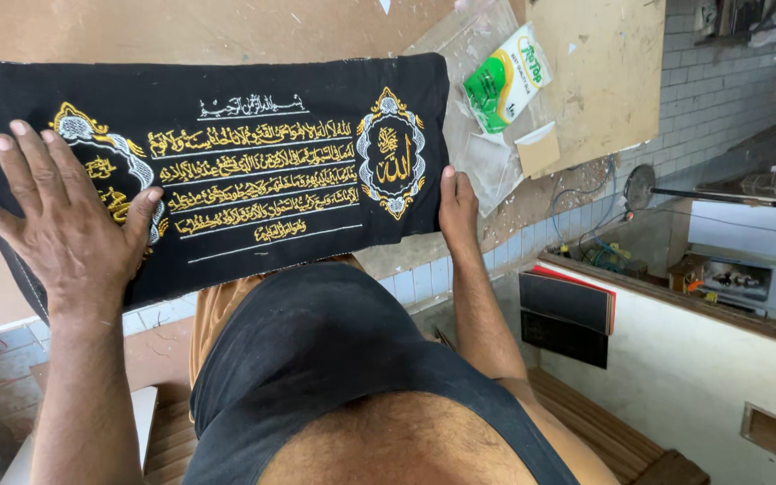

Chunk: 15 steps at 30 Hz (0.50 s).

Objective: The person applies glue to a rectangular piece of cardboard using a small wooden block, then places a black cloth with gold Arabic calligraphy onto the glued surface and presses it down firmly. The person repeats this process with a second piece of cardboard and cloth.

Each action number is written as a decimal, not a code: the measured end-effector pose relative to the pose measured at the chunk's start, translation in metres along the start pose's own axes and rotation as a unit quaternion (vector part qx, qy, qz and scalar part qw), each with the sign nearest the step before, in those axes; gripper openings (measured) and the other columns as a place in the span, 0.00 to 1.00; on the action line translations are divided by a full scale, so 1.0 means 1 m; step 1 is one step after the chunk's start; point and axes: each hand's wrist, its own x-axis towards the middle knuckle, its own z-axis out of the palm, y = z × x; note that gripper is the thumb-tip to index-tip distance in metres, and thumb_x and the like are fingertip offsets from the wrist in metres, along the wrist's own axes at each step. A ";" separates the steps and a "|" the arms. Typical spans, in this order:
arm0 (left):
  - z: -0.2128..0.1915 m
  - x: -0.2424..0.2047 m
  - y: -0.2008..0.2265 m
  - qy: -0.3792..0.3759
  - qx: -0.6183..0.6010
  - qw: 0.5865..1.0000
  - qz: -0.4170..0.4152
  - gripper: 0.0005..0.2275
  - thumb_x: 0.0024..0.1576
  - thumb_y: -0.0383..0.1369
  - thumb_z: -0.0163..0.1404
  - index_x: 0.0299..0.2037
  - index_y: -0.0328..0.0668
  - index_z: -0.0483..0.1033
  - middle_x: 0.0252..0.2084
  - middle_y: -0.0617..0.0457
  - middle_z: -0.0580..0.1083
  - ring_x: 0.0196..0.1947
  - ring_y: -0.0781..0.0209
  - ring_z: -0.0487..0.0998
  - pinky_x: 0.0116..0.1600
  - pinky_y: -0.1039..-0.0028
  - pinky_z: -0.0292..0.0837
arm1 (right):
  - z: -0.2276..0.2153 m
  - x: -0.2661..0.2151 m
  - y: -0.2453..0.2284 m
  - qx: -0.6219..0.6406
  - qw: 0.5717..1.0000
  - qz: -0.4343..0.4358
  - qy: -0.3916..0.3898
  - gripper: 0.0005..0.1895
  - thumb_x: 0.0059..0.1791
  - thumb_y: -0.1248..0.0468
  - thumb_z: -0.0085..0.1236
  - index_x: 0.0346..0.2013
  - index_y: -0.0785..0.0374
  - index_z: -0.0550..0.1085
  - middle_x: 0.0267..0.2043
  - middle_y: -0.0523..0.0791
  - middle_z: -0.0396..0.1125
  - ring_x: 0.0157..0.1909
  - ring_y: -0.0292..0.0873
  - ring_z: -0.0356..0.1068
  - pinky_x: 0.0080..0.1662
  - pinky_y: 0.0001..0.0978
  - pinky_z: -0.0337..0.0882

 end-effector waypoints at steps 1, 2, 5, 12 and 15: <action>0.000 0.001 0.002 -0.005 0.010 1.000 -0.007 0.54 0.58 0.73 0.25 0.75 0.21 0.47 0.79 0.29 0.42 0.79 0.39 0.35 0.71 0.29 0.20 | 0.001 -0.001 0.005 -0.021 1.000 -0.018 0.014 0.25 0.60 0.49 0.44 0.36 0.71 0.70 0.31 0.52 0.65 0.34 0.48 0.61 0.42 0.41 0.65; 0.001 0.002 0.003 -0.010 0.019 1.000 -0.014 0.54 0.58 0.74 0.25 0.75 0.21 0.47 0.79 0.29 0.42 0.79 0.39 0.35 0.71 0.28 0.20 | 0.002 0.000 0.011 -0.011 0.999 -0.042 0.018 0.25 0.60 0.49 0.45 0.35 0.71 0.69 0.30 0.52 0.64 0.33 0.47 0.61 0.41 0.40 0.65; 0.003 0.002 0.007 -0.014 0.034 0.999 -0.036 0.55 0.57 0.75 0.23 0.75 0.21 0.48 0.79 0.30 0.42 0.79 0.39 0.35 0.71 0.30 0.21 | 0.005 0.004 0.024 0.018 0.996 -0.091 0.017 0.24 0.61 0.51 0.45 0.35 0.71 0.69 0.29 0.51 0.62 0.34 0.45 0.59 0.41 0.39 0.65; 0.004 0.003 0.008 -0.032 0.064 0.996 -0.045 0.54 0.59 0.73 0.21 0.77 0.22 0.43 0.79 0.29 0.39 0.79 0.39 0.33 0.73 0.33 0.21 | 0.014 0.013 0.038 0.218 0.972 -0.042 -0.075 0.18 0.61 0.55 0.47 0.42 0.69 0.76 0.36 0.41 0.69 0.39 0.34 0.64 0.44 0.29 0.67; 0.008 0.003 0.007 -0.032 0.079 0.995 -0.055 0.54 0.58 0.73 0.21 0.77 0.23 0.43 0.80 0.30 0.38 0.79 0.40 0.33 0.72 0.32 0.21 | 0.021 0.012 0.037 0.336 0.932 0.052 -0.124 0.17 0.59 0.55 0.47 0.44 0.66 0.76 0.38 0.40 0.71 0.40 0.32 0.67 0.43 0.27 0.69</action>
